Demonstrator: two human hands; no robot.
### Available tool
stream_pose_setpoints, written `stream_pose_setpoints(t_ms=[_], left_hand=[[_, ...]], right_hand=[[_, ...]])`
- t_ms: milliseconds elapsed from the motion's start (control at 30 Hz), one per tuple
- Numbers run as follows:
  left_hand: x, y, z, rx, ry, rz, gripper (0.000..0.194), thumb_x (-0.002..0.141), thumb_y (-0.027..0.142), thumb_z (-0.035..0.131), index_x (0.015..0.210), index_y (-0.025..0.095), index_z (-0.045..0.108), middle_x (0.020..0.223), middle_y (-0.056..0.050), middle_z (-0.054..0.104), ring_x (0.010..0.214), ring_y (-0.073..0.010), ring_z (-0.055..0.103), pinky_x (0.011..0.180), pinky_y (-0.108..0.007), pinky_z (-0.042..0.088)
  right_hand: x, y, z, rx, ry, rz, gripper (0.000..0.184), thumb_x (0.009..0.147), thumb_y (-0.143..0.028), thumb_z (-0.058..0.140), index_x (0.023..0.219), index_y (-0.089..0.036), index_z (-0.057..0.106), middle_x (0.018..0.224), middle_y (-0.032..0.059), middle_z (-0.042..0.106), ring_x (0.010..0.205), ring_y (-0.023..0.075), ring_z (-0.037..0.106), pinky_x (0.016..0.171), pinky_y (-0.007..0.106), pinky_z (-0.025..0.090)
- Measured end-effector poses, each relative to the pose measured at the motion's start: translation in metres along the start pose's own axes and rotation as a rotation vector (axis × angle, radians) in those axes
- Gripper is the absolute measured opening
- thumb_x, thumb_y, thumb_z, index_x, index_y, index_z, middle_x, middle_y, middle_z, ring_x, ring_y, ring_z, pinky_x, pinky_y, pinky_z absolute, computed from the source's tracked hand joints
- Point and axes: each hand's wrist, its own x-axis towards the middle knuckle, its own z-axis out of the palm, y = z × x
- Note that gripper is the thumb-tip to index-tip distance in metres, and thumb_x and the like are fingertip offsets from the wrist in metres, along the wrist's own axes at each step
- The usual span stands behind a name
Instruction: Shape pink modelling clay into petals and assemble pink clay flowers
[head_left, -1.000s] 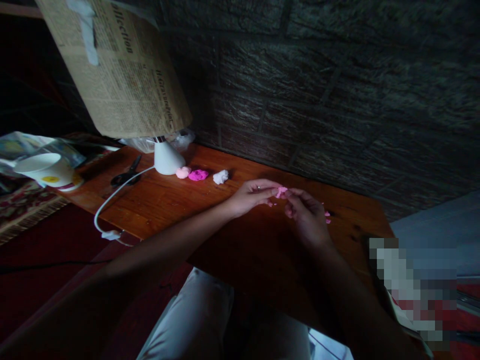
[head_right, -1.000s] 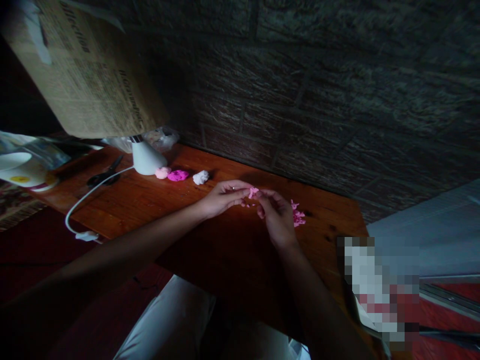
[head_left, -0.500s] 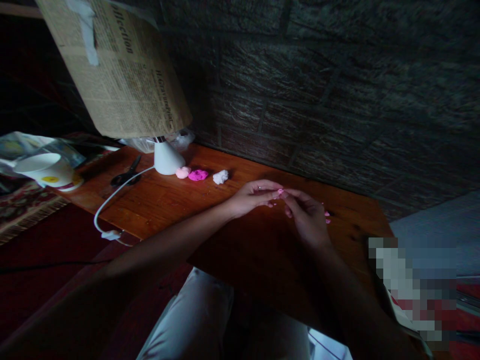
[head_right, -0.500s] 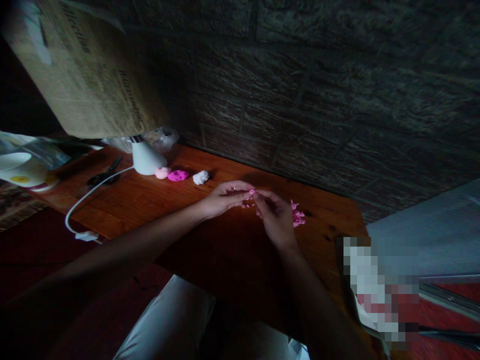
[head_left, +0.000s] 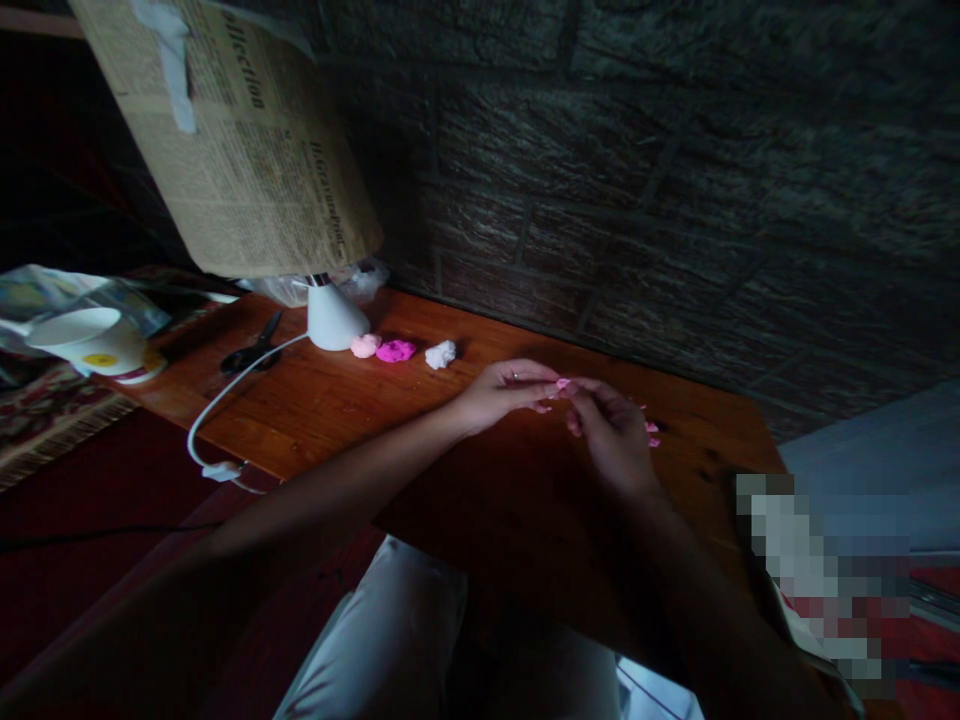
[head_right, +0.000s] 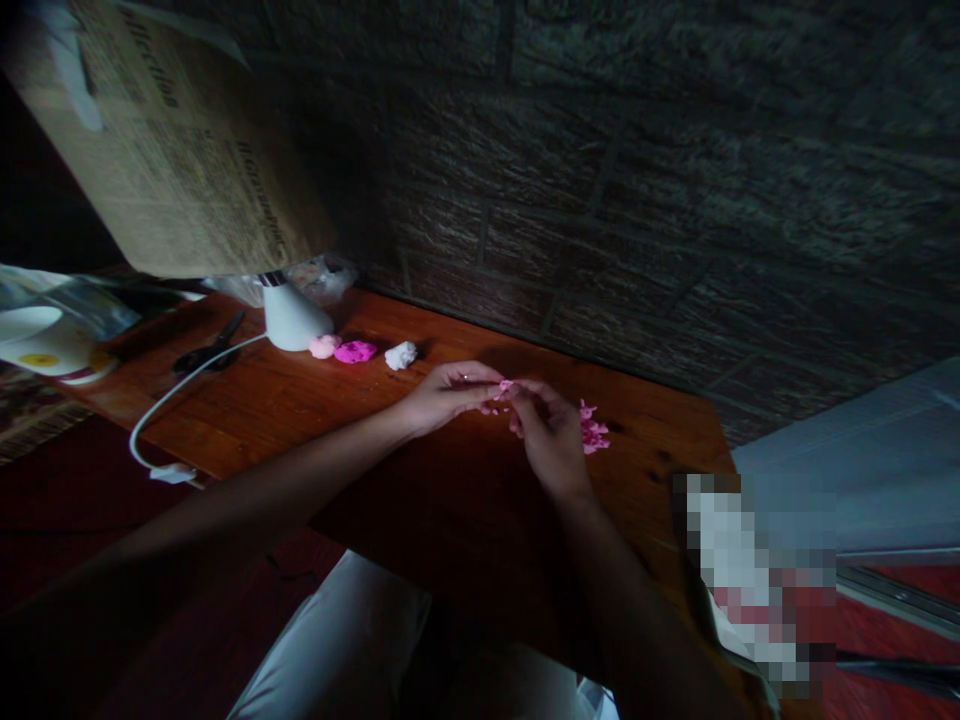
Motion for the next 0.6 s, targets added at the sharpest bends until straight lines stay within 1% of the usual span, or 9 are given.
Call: stream_pose_setpoints(t_ms=[100,167,333,433,600], left_hand=[[-0.0003,0.0002,0.0006,-0.051,0.026,-0.023,0.04,0.065,0.034,0.092,0.096,0.015,0.075,0.094,-0.006,0.077,0.087,-0.0154,0.071,0.077,-0.028,0.053],[-0.0005,0.0,0.0005,-0.084,0.033,-0.041,0.039,0.066,0.033,0.091,0.097,0.015,0.076,0.095,-0.006,0.077,0.088,-0.0157,0.071,0.08,-0.029,0.054],[-0.0001,0.0001,-0.0014,-0.16,0.011,-0.09,0.038,0.068,0.03,0.091,0.101,0.016,0.077,0.097,-0.006,0.077,0.088,-0.0141,0.072,0.083,-0.028,0.054],[0.0003,0.0,-0.0026,-0.188,-0.001,-0.106,0.039,0.068,0.028,0.091,0.102,0.016,0.077,0.099,-0.007,0.077,0.089,-0.0137,0.071,0.084,-0.028,0.054],[0.0003,-0.0016,-0.003,-0.179,-0.013,-0.102,0.039,0.068,0.023,0.09,0.104,0.016,0.077,0.101,-0.006,0.076,0.088,-0.012,0.071,0.086,-0.028,0.053]], right_hand=[[0.0014,-0.0006,0.0014,0.155,0.005,0.088,0.03,0.073,-0.048,0.079,0.086,-0.022,0.072,0.072,-0.0009,0.066,0.053,0.0091,0.045,0.049,0.025,0.034],[0.0023,-0.0013,0.0016,0.23,0.003,0.132,0.029,0.068,-0.044,0.081,0.083,-0.022,0.072,0.078,-0.0001,0.067,0.056,0.0091,0.045,0.05,0.024,0.034],[0.0032,-0.0037,0.0012,0.299,0.017,0.193,0.029,0.065,-0.041,0.085,0.082,-0.022,0.073,0.08,-0.0005,0.067,0.059,0.0086,0.046,0.051,0.023,0.035],[0.0031,-0.0037,0.0014,0.3,0.031,0.189,0.03,0.064,-0.042,0.086,0.083,-0.022,0.075,0.081,-0.0003,0.067,0.059,0.0081,0.045,0.05,0.022,0.034],[0.0035,-0.0001,0.0015,0.257,0.027,0.133,0.029,0.066,-0.044,0.084,0.086,-0.024,0.076,0.077,0.0004,0.068,0.058,0.0096,0.044,0.05,0.024,0.034]])
